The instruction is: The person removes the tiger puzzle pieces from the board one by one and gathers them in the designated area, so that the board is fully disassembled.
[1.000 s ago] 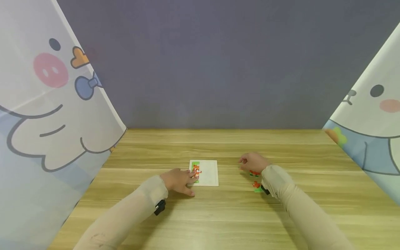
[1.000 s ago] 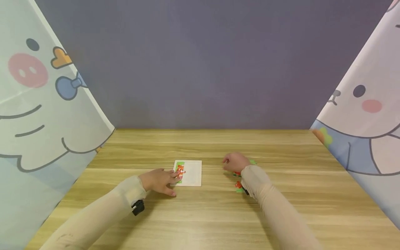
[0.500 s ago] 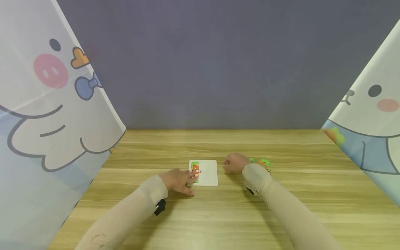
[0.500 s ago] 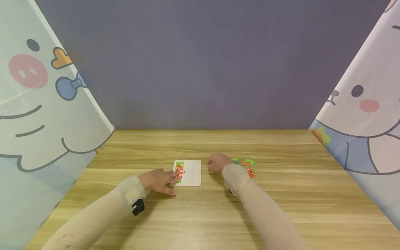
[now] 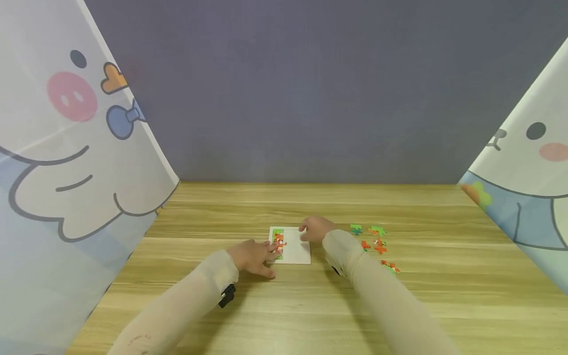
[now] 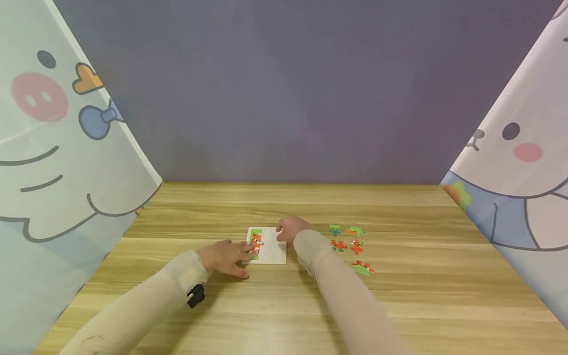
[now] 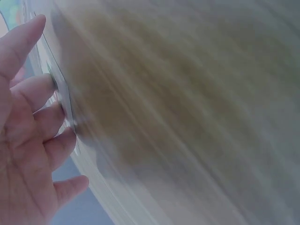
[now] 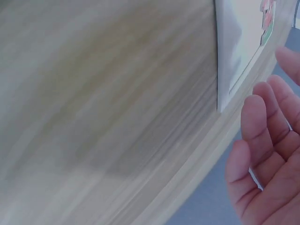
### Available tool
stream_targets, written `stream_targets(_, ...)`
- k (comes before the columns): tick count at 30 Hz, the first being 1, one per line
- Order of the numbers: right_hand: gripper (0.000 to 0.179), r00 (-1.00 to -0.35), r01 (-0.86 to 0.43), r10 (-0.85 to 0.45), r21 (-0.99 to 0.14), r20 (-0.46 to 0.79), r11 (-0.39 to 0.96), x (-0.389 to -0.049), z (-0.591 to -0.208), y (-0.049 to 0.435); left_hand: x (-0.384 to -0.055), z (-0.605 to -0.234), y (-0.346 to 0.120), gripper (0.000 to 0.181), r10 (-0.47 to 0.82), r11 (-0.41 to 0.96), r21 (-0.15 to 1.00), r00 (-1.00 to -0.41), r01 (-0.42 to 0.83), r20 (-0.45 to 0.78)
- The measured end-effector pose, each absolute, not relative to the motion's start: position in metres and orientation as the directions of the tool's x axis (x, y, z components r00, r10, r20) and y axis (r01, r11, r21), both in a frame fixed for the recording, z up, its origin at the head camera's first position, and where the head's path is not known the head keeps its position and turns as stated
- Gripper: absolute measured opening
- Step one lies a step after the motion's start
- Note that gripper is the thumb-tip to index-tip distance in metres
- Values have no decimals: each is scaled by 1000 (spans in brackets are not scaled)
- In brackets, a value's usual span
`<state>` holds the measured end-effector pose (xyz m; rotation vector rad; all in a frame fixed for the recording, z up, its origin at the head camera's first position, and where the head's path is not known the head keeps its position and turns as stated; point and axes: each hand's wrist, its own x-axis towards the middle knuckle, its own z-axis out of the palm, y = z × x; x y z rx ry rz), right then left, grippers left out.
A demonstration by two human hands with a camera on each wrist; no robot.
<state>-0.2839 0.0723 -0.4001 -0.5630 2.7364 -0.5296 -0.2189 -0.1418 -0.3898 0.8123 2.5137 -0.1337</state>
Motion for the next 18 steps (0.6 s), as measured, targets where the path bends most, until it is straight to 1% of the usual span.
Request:
stream_targets(4,23,-885,-285,-406,-423,-229,860,-285,-402,55,-218,-389,-144,69,524,821,62,-705,568,-479)
stream_targets(7,23,-881,-284,-410,-430,-236,857,-284,-403,43,-218,-390,-145,69,527,819,57,-708,571,-471)
stream_targets(13,24,-885,-265,-390,-414,-254,871,-280,-402,28,-219,-392,-144,67,528,818,57,-708,572,-469)
stream_targets(18,25,-880,-291,-409,-407,-243,866,-280,-404,21,-219,-391,-144,67,526,819,57,-707,571,-472)
